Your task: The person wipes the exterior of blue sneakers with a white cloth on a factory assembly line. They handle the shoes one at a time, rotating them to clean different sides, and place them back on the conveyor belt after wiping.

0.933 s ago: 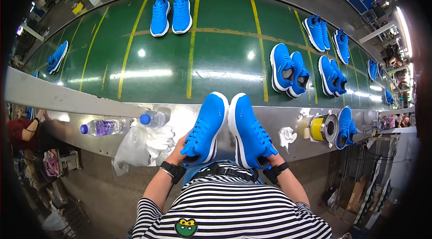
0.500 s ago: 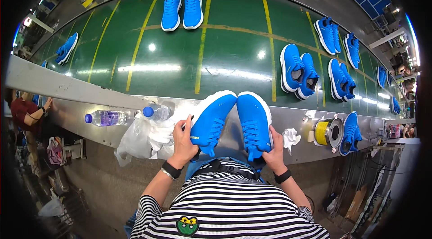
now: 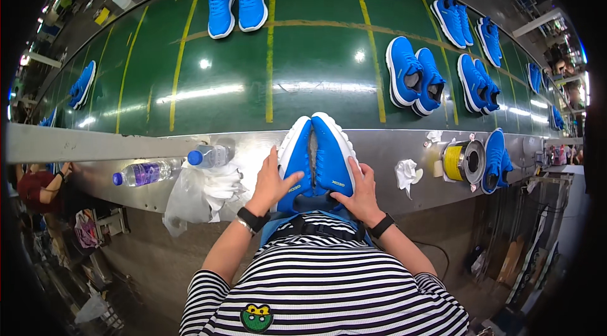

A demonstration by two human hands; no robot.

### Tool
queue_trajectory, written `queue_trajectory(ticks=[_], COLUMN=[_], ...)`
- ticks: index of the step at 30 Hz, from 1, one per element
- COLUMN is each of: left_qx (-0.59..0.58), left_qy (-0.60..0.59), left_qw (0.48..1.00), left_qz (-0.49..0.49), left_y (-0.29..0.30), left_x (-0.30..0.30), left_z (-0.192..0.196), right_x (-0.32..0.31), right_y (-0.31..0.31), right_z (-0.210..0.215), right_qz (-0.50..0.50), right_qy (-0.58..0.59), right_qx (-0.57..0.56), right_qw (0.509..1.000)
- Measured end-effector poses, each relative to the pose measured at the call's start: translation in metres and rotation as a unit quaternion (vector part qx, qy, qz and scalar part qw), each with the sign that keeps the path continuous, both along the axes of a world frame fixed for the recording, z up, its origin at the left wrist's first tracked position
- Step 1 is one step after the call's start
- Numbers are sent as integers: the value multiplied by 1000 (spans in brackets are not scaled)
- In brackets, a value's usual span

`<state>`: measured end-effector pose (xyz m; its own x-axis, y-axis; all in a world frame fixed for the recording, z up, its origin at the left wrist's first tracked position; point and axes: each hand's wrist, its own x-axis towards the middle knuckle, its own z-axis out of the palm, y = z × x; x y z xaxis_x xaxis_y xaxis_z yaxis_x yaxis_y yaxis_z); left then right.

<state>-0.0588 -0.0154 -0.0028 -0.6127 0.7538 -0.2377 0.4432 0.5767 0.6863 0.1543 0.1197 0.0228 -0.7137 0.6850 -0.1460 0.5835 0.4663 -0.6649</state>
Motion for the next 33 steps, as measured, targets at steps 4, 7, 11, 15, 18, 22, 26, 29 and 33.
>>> queue_trajectory(ticks=[4,7,11,15,18,22,26,29,33], left_qx=[-22,-3,43,33,62,105,107,115,142], left_qy=[-207,-249,-366,-392,-470,-537,-564,-550,-556], left_qw=[977,968,928,916,877,836,818,827,816], left_qz=[44,32,54,75,81,49,42,34,59], left_y=[29,21,10,-6,-26,-45,-41,-46,-58], left_x=[-21,-27,-35,-53,-63,-48,-42,-39,-37], left_z=[-18,-26,-18,1,17,37,47,51,52], right_x=[23,58,99,136,102,-3,-78,-133,-156], right_y=[25,56,91,113,116,91,47,20,8], right_z=[-5,-27,-67,-114,-65,61,82,79,47], right_qz=[-96,-235,-266,-257,-347,-217,-21,62,35], right_qy=[109,98,-71,25,207,359,306,291,279], right_qx=[-16,53,192,143,29,-203,-295,-148,-130], right_qw=[989,966,942,955,914,885,905,943,951])
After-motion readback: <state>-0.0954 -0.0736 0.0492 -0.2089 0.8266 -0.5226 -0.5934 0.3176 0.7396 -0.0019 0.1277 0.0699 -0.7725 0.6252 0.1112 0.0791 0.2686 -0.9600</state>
